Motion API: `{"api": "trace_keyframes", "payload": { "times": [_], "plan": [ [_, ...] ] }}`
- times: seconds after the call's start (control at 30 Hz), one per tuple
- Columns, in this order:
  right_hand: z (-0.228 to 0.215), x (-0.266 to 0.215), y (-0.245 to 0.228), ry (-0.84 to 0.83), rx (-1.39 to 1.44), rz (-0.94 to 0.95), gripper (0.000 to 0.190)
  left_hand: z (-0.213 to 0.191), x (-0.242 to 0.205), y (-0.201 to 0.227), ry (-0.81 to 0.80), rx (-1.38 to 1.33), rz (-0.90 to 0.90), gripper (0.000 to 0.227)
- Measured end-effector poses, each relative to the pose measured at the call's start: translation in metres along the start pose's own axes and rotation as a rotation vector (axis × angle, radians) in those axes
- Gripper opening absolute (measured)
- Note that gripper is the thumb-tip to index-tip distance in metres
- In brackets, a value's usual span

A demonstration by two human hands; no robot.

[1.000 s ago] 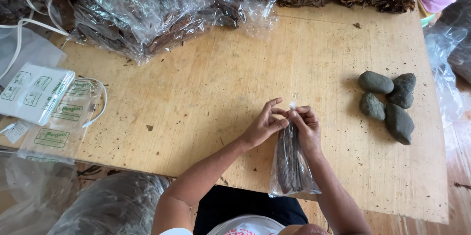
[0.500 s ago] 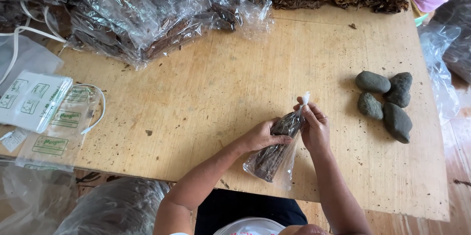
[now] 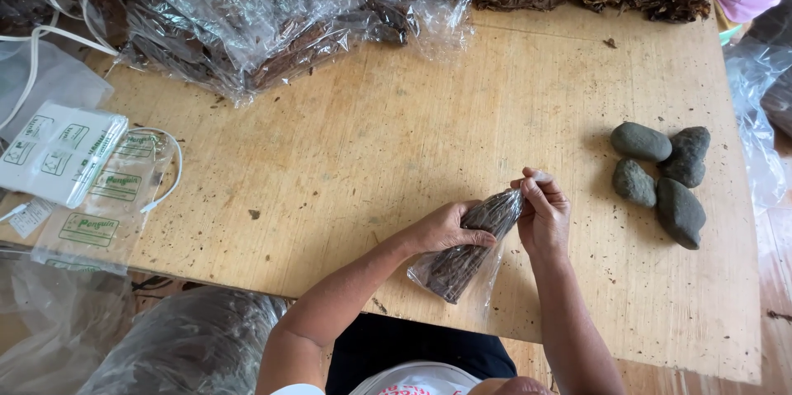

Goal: The person places a dark, elongated object into a clear plastic bag, seals it, and sets it aside. They repeat this process with another object, handling each item individually on a wooden table.

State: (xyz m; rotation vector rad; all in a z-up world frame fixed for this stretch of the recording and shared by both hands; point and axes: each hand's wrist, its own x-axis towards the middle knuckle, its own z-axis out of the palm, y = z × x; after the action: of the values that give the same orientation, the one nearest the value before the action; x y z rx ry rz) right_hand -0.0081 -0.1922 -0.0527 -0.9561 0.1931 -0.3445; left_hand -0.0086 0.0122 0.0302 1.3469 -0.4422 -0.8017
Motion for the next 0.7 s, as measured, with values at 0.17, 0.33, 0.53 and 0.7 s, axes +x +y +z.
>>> {"api": "trace_keyframes", "payload": {
  "times": [0.17,0.33,0.53,0.7],
  "plan": [
    [0.003,-0.001,0.002,-0.01,-0.03,0.032,0.016,-0.001,0.003,-0.002,-0.007,-0.014,0.007,0.041],
    [0.007,-0.002,-0.008,0.006,-0.049,0.016,0.013,-0.003,0.007,-0.004,-0.072,0.007,0.019,0.073],
    [0.005,-0.003,-0.005,0.026,0.001,0.007,0.015,0.002,0.004,-0.009,-0.081,0.114,-0.003,0.055],
    [0.021,-0.007,-0.016,-0.015,0.037,0.053,0.023,0.005,0.004,-0.013,-0.074,0.062,0.005,0.052]
  ]
}}
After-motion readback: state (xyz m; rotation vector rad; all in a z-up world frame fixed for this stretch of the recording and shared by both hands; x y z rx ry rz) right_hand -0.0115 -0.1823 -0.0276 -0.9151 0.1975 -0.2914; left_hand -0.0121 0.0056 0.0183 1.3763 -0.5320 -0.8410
